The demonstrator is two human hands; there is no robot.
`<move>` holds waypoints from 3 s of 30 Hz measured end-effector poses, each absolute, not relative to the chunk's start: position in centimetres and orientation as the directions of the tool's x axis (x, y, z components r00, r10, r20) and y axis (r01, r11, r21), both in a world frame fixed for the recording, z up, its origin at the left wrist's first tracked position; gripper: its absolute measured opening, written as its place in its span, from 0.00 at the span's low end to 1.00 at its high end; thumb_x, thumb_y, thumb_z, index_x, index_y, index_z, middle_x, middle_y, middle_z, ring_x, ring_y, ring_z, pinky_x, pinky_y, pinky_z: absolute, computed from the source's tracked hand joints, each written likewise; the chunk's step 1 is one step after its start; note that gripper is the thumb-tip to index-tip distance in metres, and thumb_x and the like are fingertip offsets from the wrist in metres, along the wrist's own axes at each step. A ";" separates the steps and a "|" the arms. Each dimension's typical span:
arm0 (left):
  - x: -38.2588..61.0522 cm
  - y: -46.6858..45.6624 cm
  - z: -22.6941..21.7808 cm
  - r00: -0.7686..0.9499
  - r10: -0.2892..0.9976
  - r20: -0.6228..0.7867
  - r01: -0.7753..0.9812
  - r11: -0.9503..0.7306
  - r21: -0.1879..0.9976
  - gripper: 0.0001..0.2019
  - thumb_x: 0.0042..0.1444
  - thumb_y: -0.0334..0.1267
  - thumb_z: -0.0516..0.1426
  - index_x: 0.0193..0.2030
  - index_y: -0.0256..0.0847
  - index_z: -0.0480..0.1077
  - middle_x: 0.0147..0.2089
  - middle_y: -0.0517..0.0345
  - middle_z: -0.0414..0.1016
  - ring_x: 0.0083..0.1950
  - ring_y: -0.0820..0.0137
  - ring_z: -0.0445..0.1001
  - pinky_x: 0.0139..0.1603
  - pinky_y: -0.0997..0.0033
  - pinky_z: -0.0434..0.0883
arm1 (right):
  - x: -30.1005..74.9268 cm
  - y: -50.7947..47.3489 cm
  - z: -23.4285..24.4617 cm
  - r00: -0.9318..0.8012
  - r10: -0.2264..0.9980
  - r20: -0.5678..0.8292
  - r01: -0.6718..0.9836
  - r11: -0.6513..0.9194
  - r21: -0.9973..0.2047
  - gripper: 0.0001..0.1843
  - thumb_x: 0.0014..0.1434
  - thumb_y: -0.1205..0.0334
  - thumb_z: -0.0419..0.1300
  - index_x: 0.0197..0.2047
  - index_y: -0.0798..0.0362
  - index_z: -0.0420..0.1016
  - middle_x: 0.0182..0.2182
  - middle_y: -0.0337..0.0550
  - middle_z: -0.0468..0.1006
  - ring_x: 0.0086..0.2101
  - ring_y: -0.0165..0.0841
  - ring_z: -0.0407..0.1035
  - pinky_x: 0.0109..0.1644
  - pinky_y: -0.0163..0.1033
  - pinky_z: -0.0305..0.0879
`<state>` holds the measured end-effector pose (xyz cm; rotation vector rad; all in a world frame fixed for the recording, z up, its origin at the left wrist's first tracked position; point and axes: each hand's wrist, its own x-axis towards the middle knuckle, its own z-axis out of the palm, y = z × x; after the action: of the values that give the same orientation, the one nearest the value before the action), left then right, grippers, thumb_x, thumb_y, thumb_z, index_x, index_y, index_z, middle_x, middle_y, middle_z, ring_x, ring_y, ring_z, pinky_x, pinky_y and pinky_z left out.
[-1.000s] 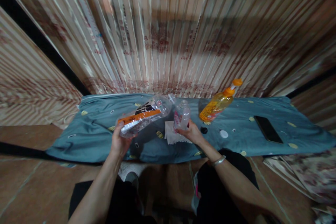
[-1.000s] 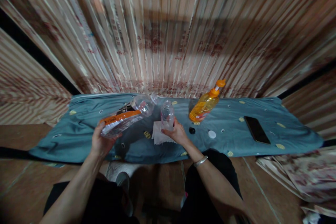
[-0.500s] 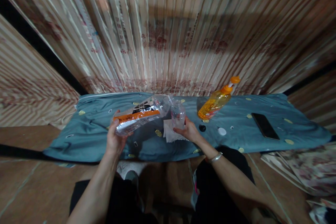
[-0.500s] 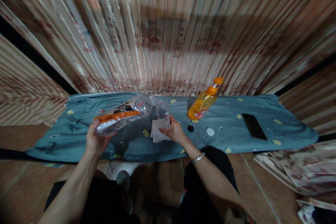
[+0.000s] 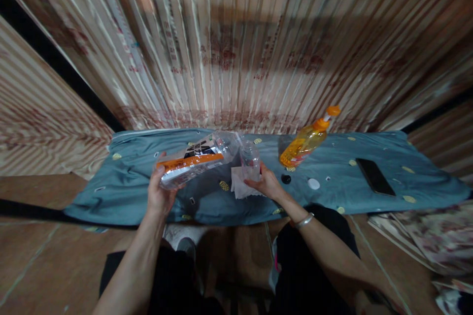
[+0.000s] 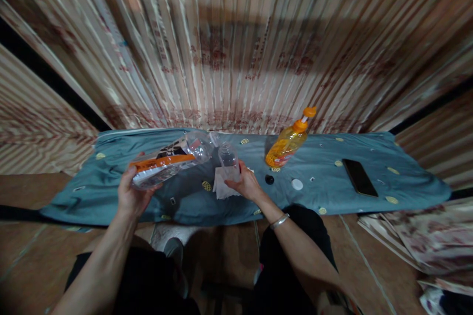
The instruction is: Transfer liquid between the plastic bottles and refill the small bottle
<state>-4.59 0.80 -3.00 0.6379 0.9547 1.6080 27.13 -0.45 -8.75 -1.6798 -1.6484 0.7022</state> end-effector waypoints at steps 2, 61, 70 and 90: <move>-4.6 0.8 -3.0 -0.252 0.965 -0.072 -0.528 -0.074 0.846 0.32 0.41 0.50 0.73 0.54 0.44 0.79 0.42 0.56 0.81 0.31 0.67 0.77 0.19 0.74 0.74 | 27.1 -0.5 -8.7 0.053 0.996 0.069 0.634 0.020 -0.773 0.37 0.51 0.58 0.75 0.63 0.50 0.71 0.46 0.46 0.88 0.44 0.47 0.84 0.50 0.47 0.78; -3.1 -0.9 -1.5 -0.283 0.950 0.133 -0.291 -0.217 0.932 0.35 0.28 0.42 0.78 0.49 0.43 0.81 0.32 0.60 0.82 0.38 0.59 0.83 0.46 0.62 0.81 | 26.3 -0.3 -9.4 0.040 0.984 0.172 0.523 0.126 -0.843 0.34 0.55 0.58 0.73 0.64 0.53 0.74 0.54 0.53 0.85 0.55 0.52 0.81 0.63 0.56 0.77; -3.8 -1.0 -1.8 -0.282 0.953 0.109 -0.293 -0.194 0.936 0.42 0.26 0.38 0.79 0.55 0.45 0.78 0.38 0.60 0.83 0.52 0.55 0.84 0.51 0.64 0.79 | 26.5 -0.1 -10.3 0.026 0.981 0.193 0.469 0.159 -0.869 0.32 0.54 0.58 0.74 0.61 0.50 0.76 0.55 0.51 0.85 0.55 0.52 0.80 0.64 0.60 0.76; -4.2 -0.6 -2.3 -0.279 0.948 0.152 -0.197 -0.211 0.957 0.51 0.26 0.42 0.79 0.64 0.45 0.73 0.63 0.49 0.79 0.66 0.46 0.77 0.73 0.45 0.69 | 27.1 0.4 -12.1 0.013 0.980 0.201 0.463 0.172 -0.870 0.33 0.53 0.53 0.74 0.60 0.51 0.75 0.57 0.54 0.83 0.56 0.56 0.79 0.64 0.62 0.75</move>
<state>-4.20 -0.60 -2.29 1.0316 1.1288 1.6397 27.12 0.44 -12.10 -1.4192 -1.5845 0.7533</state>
